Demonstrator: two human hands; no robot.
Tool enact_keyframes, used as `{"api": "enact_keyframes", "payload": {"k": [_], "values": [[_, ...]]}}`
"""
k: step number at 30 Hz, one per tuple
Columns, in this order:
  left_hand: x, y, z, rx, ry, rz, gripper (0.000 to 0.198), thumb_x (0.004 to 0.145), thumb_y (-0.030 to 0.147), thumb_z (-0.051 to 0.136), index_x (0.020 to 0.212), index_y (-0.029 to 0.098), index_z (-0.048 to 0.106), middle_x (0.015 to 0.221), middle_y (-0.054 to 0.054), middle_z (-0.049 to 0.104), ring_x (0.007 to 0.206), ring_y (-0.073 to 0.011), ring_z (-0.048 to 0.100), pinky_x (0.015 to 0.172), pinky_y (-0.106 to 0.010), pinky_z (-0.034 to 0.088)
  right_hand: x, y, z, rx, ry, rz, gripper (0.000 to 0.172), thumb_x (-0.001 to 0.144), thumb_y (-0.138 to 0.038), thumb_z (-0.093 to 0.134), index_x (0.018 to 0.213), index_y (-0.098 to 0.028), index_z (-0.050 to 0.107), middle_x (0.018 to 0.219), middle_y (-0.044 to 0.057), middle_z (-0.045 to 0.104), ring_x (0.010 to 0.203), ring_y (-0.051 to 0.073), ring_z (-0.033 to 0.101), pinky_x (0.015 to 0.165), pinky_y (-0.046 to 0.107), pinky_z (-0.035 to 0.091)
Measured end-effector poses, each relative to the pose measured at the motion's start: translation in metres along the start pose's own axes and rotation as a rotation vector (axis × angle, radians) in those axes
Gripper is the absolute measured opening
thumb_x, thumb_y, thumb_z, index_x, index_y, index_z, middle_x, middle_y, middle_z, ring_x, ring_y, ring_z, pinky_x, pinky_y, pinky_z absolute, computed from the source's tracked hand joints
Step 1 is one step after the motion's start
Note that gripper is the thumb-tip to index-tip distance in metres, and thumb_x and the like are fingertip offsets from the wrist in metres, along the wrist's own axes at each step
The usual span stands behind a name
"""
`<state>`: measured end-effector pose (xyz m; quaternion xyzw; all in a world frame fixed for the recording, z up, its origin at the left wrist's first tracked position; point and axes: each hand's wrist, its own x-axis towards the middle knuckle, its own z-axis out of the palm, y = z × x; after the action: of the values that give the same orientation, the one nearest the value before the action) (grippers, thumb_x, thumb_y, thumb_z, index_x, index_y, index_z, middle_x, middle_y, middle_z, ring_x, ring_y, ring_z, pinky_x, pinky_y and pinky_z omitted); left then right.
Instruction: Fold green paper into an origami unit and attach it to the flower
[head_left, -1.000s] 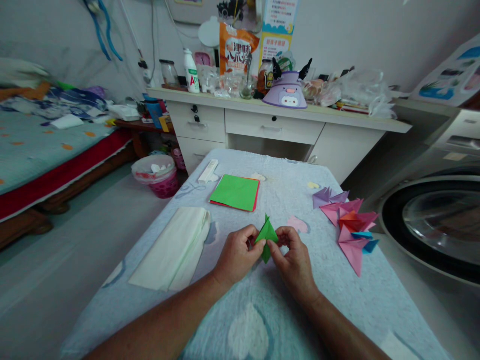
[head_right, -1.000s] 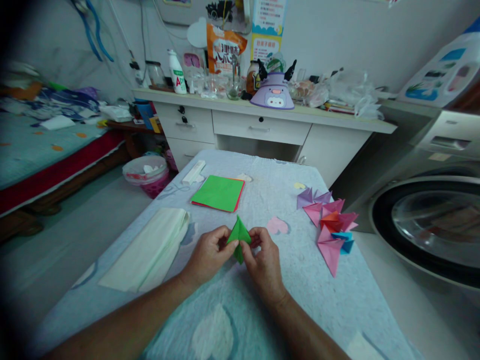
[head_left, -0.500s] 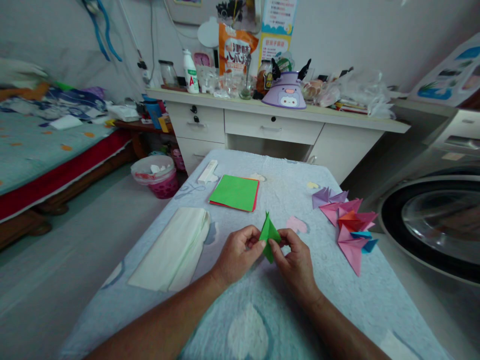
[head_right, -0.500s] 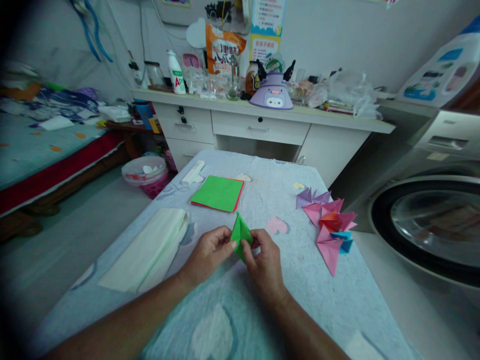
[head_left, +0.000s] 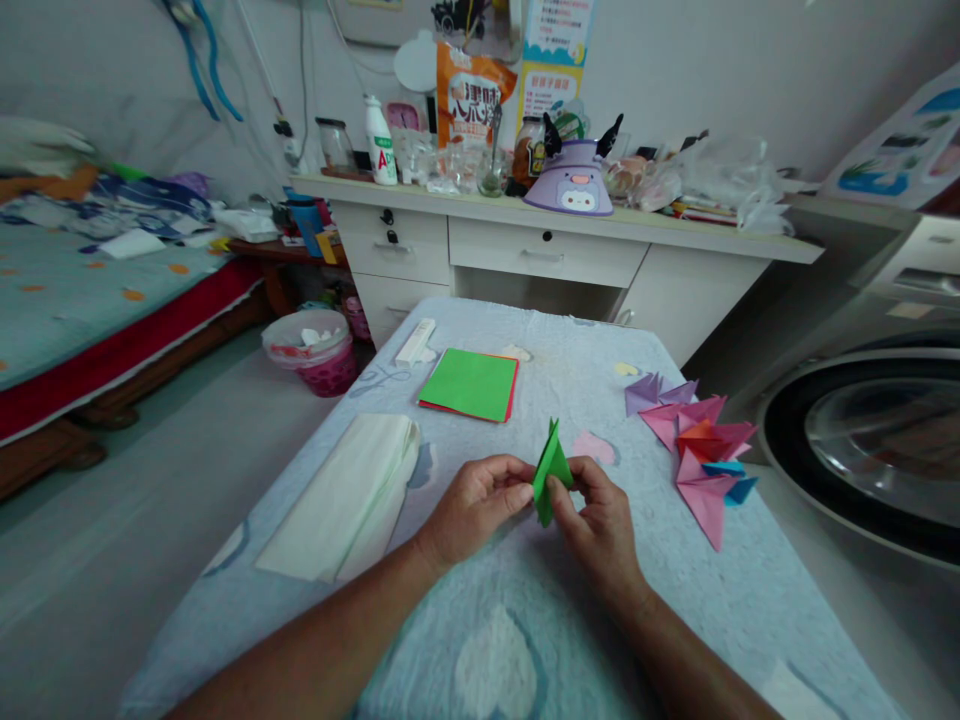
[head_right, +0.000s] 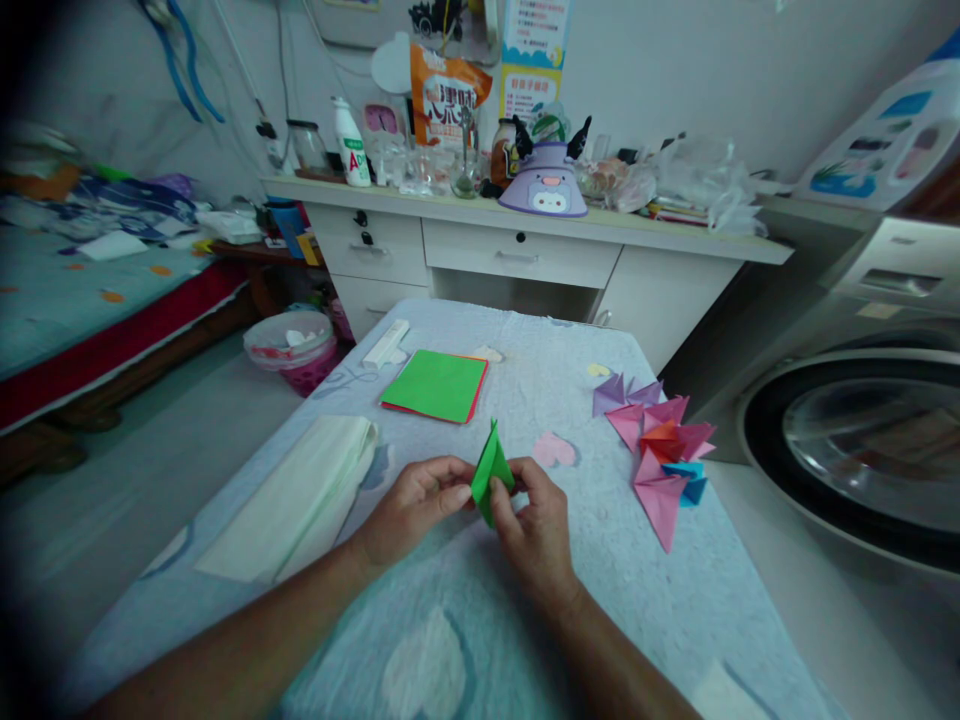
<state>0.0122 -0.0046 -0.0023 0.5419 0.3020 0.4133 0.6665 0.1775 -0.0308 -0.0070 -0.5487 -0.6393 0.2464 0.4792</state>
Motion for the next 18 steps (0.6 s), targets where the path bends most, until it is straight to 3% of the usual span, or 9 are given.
{"api": "enact_keyframes", "payload": {"k": [18], "values": [[0.0013,0.0003,0.0012,-0.019,0.036,-0.020,0.029,0.081,0.037,0.067,0.095,0.012,0.073,0.081,-0.006,0.072,0.075,-0.0156,0.065,0.075,-0.028,0.052,-0.0001,-0.0015,-0.0022,0.106,-0.033,0.017,0.011,0.088,-0.025,0.055,0.079,-0.020,0.059,0.068,-0.002,0.062,0.062,0.014,0.058,0.060,0.025,0.045]]}}
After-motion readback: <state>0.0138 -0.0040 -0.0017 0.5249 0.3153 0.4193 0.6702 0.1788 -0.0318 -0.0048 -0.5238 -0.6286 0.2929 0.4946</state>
